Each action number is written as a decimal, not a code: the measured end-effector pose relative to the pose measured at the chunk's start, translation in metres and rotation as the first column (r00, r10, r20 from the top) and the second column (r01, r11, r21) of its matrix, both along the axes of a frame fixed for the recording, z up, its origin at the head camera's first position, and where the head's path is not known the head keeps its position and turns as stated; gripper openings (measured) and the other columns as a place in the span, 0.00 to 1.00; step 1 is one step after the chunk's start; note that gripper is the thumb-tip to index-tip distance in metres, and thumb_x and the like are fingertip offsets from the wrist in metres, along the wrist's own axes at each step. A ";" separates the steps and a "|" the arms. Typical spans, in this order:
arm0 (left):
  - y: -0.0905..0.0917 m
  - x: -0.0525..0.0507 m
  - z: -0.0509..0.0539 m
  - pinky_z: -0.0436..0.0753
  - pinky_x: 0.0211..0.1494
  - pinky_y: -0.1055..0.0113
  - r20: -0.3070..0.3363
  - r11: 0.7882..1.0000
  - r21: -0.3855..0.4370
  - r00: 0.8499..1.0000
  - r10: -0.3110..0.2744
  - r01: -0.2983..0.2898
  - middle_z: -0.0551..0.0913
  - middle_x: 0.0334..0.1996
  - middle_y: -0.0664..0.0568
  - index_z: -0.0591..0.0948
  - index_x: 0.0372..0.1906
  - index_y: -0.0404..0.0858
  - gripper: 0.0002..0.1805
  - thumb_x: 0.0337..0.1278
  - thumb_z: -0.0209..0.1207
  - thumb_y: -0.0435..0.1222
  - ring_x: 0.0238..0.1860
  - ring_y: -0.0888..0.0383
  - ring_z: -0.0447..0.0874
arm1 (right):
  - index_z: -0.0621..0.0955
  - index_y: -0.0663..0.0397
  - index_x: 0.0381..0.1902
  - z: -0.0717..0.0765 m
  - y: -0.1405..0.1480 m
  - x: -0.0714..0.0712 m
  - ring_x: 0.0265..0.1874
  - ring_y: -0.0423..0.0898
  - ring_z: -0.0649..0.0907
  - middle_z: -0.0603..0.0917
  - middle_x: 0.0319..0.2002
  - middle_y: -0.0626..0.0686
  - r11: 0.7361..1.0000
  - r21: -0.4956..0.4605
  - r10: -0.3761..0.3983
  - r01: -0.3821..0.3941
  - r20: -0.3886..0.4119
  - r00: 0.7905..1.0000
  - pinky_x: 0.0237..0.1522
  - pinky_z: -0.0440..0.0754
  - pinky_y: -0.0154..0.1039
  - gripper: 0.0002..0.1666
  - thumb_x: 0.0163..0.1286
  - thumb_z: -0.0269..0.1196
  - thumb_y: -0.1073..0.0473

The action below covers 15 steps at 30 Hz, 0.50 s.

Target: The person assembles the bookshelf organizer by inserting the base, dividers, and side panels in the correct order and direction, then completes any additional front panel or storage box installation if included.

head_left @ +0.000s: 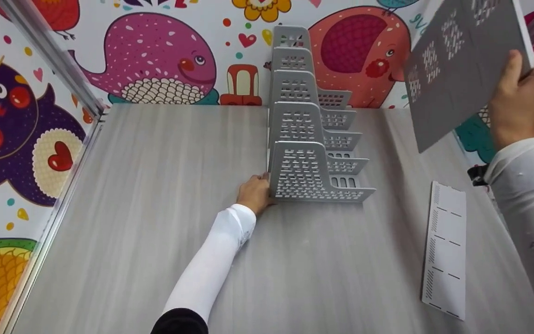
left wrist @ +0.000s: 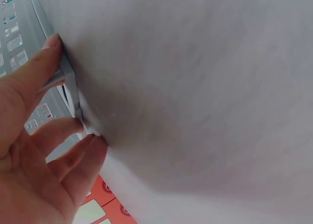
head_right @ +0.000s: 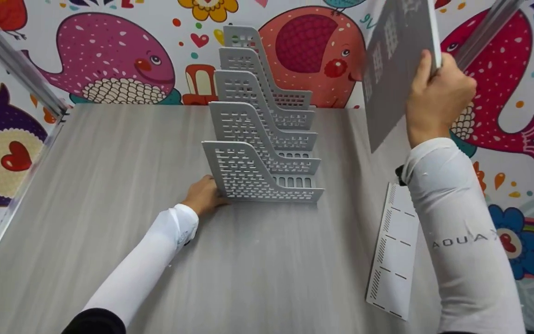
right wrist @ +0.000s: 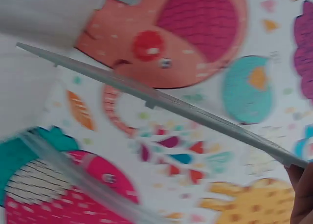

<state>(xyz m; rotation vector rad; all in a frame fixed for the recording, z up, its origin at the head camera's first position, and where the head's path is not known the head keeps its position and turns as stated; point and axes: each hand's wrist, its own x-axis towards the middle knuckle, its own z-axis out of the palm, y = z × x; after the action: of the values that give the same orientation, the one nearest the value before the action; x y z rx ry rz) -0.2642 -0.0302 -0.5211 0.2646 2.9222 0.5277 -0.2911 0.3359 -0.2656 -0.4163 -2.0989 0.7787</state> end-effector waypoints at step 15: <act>-0.028 -0.028 -0.007 0.61 0.74 0.55 0.225 0.946 0.266 0.942 -0.247 0.185 0.64 0.71 0.42 0.71 0.65 0.39 0.33 0.53 0.65 0.43 0.73 0.46 0.59 | 0.73 0.46 0.14 0.046 -0.094 -0.002 0.18 0.18 0.67 0.68 0.13 0.33 0.944 0.194 0.330 -0.267 -0.521 0.787 0.28 0.62 0.16 0.18 0.63 0.62 0.61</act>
<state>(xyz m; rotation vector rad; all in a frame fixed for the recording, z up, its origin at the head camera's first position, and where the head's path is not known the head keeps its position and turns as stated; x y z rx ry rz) -0.2920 -0.0586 -0.5280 0.5037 2.5372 0.8161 -0.2929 0.2423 -0.2198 0.2031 -1.6585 0.8383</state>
